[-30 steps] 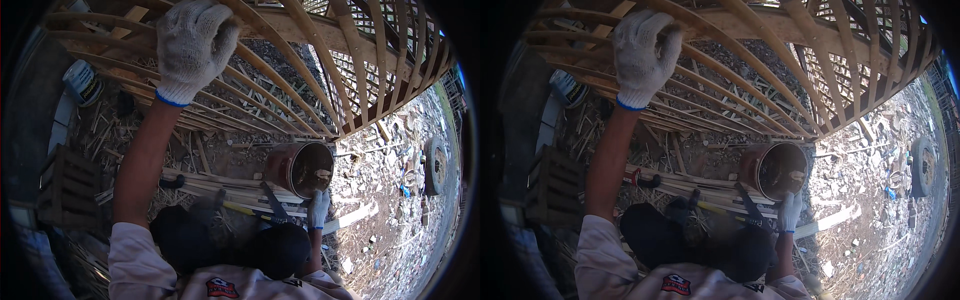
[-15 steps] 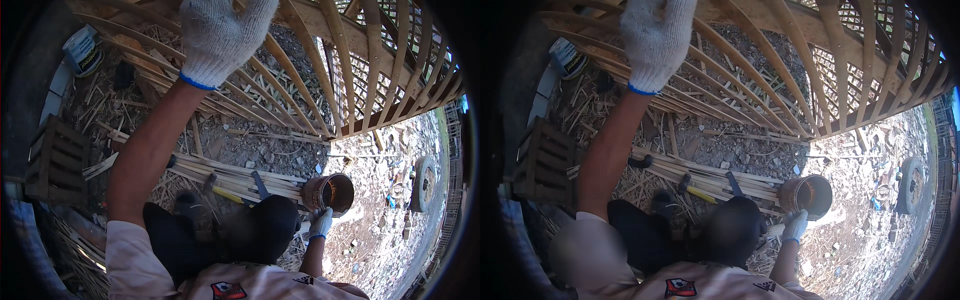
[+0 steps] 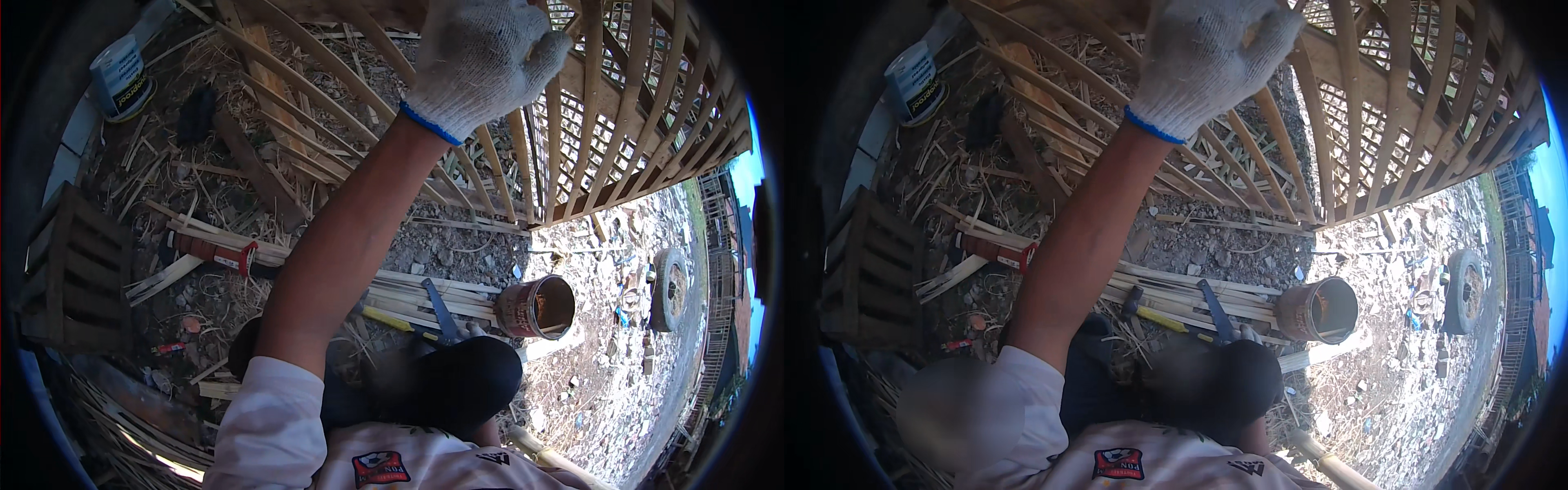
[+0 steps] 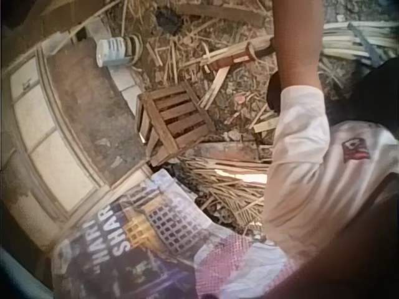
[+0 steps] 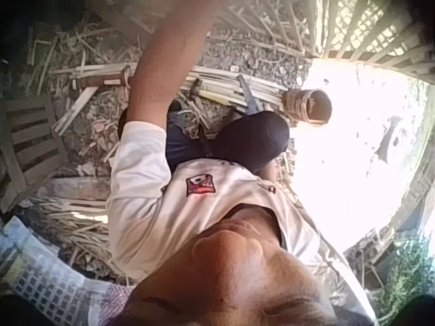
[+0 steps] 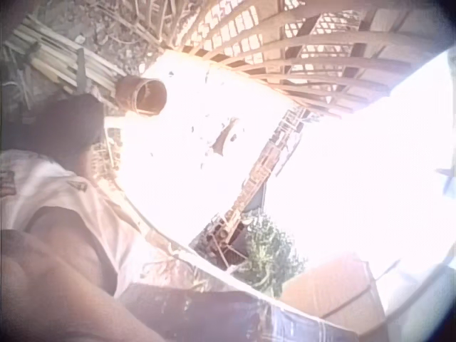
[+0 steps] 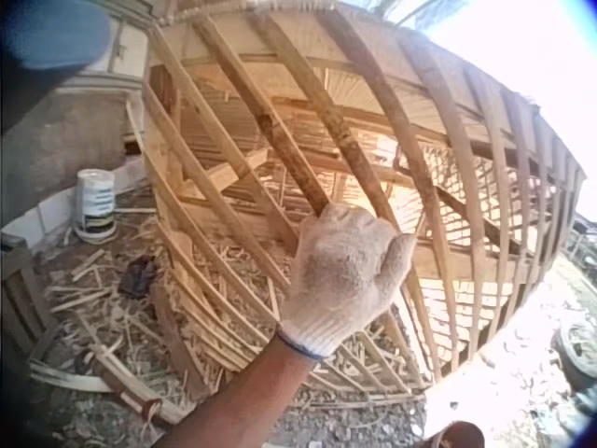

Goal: Constructing a curved bamboo lattice structure using strips of bamboo, a hammer, and nails.

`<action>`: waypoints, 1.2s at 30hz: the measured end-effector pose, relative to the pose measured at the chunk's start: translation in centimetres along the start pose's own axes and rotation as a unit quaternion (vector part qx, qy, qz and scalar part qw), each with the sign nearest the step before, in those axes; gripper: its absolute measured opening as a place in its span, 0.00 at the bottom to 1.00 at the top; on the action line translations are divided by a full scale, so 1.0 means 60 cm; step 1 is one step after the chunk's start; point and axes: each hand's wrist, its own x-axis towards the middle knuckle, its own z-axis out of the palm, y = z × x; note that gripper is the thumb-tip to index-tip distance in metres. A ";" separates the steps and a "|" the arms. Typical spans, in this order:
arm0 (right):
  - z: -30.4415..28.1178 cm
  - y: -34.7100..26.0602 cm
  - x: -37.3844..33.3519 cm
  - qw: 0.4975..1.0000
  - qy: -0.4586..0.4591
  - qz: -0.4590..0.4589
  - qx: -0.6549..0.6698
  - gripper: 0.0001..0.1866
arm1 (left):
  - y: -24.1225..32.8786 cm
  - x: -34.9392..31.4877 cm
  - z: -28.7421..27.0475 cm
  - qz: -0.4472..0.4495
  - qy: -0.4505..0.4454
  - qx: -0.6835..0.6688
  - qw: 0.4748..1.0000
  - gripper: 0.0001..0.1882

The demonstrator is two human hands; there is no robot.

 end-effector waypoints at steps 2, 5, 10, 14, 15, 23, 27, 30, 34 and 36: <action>0.005 -0.018 0.003 0.995 0.035 -0.052 -0.075 0.32 | -0.004 -0.003 -0.015 -0.017 -0.076 0.003 0.997 0.15; 0.018 -0.093 0.004 0.978 0.034 -0.149 -0.146 0.30 | -0.053 -0.024 -0.018 0.054 -0.107 -0.029 0.992 0.11; 0.089 -0.326 -0.085 0.924 -0.013 -0.287 -0.252 0.22 | -0.026 -0.028 -0.043 -0.006 -0.100 0.080 0.992 0.20; 0.177 -0.475 -0.233 0.831 0.101 -0.511 -0.194 0.22 | -0.006 -0.018 -0.036 -0.085 -0.121 0.048 0.988 0.15; 0.199 -0.497 -0.263 0.774 0.117 -0.601 -0.163 0.24 | -0.007 -0.022 -0.045 -0.105 -0.146 0.042 0.983 0.14; 0.429 -0.626 -0.337 0.492 0.328 -0.769 -0.242 0.33 | 0.008 -0.004 -0.034 -0.144 -0.256 0.073 0.953 0.15; 0.554 -0.651 -0.280 0.503 0.504 -0.566 -0.414 0.36 | 0.011 -0.015 -0.027 -0.129 -0.227 0.035 0.965 0.14; 0.595 -0.661 -0.259 0.542 0.512 -0.483 -0.459 0.39 | 0.003 -0.022 -0.012 -0.141 -0.193 0.073 0.968 0.12; 0.574 -0.677 -0.233 0.537 0.499 -0.518 -0.440 0.37 | -0.004 -0.026 -0.026 -0.118 -0.208 0.077 0.968 0.15; 0.570 -0.684 -0.239 0.529 0.508 -0.522 -0.434 0.37 | 0.009 -0.008 -0.026 -0.134 -0.183 0.061 0.972 0.16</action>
